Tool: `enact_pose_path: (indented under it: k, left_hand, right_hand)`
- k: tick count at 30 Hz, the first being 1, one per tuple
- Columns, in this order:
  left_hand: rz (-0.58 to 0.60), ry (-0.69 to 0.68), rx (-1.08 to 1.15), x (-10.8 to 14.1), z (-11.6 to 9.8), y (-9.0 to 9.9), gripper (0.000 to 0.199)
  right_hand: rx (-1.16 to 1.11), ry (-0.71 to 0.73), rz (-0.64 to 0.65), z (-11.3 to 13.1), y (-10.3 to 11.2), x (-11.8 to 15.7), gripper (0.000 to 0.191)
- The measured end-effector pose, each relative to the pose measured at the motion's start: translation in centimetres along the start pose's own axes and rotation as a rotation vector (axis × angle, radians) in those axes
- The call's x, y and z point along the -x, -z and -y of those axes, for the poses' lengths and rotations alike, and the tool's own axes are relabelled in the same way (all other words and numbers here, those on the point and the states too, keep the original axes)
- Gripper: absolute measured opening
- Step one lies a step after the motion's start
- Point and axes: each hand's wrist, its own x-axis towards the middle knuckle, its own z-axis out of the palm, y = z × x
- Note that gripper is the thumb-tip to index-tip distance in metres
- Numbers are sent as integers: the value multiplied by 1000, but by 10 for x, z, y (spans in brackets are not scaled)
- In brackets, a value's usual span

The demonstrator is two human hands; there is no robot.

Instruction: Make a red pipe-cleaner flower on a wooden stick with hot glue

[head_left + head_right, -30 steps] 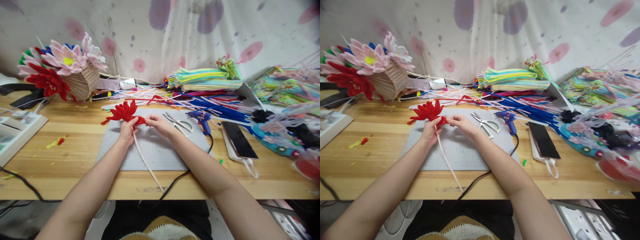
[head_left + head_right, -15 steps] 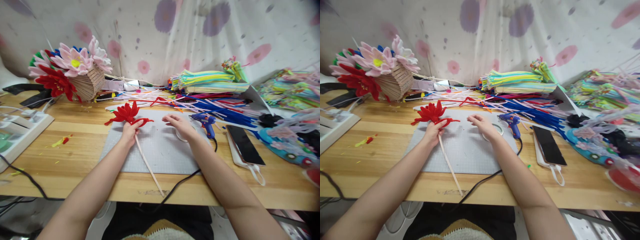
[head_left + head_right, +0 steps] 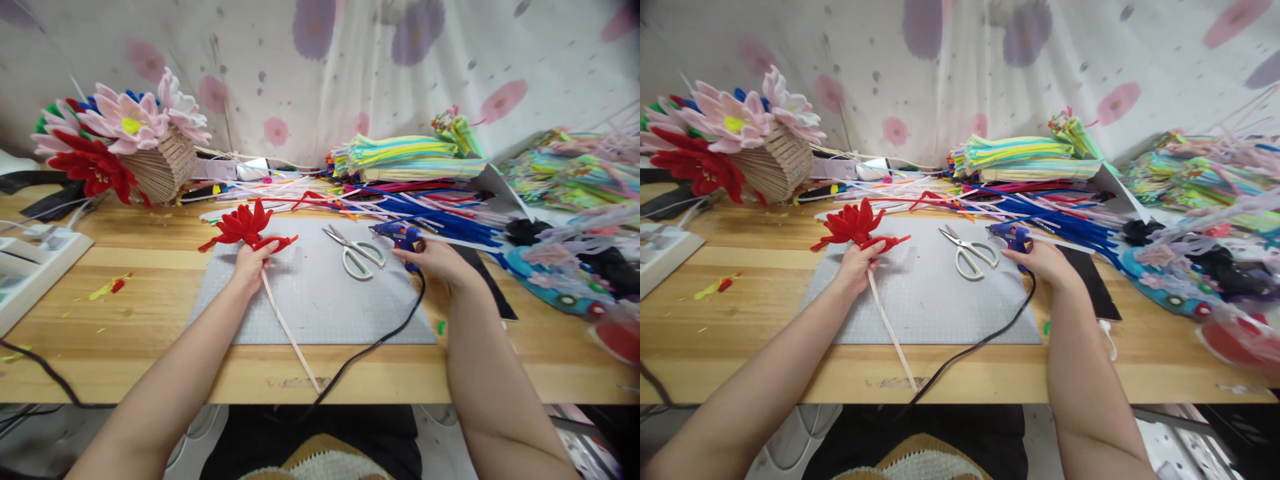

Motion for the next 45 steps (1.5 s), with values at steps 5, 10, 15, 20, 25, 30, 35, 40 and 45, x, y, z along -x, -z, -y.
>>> enact_pose_path:
  k: [5, 10, 15, 20, 25, 30, 35, 40, 45]
  left_hand:
    - [22, 17, 16, 0, 0, 1, 27]
    - [-24, 17, 89, 0, -1, 0, 27]
    - [-49, 73, 105, -1, -2, -1, 21]
    - [-1, 114, 77, 1, -4, -1, 18]
    - [29, 139, 25, 1, -6, 0, 22]
    - [47, 152, 2, 1, -6, 1, 24]
    - [67, 161, -32, 1, -5, 1, 23]
    - [83, 169, -35, 0, -6, 3, 20]
    - [102, 160, -56, 0, -5, 3, 17]
  right_hand:
    - [55, -196, -158, 7, -29, -9, 31]
    - [-568, -85, -385, 24, -53, -4, 39]
    - [-848, -43, -32, 70, -80, 19, 43]
    - [-731, -94, 301, 96, -99, 31, 37]
    - [-872, -90, 452, 103, -106, 27, 34]
    - [-1017, -141, 493, 96, -114, 36, 36]
    - [-936, -107, 443, 93, -121, 45, 30]
    - [-819, -16, 435, 93, -126, 43, 33]
    - [-754, 5, 394, 86, -126, 37, 37]
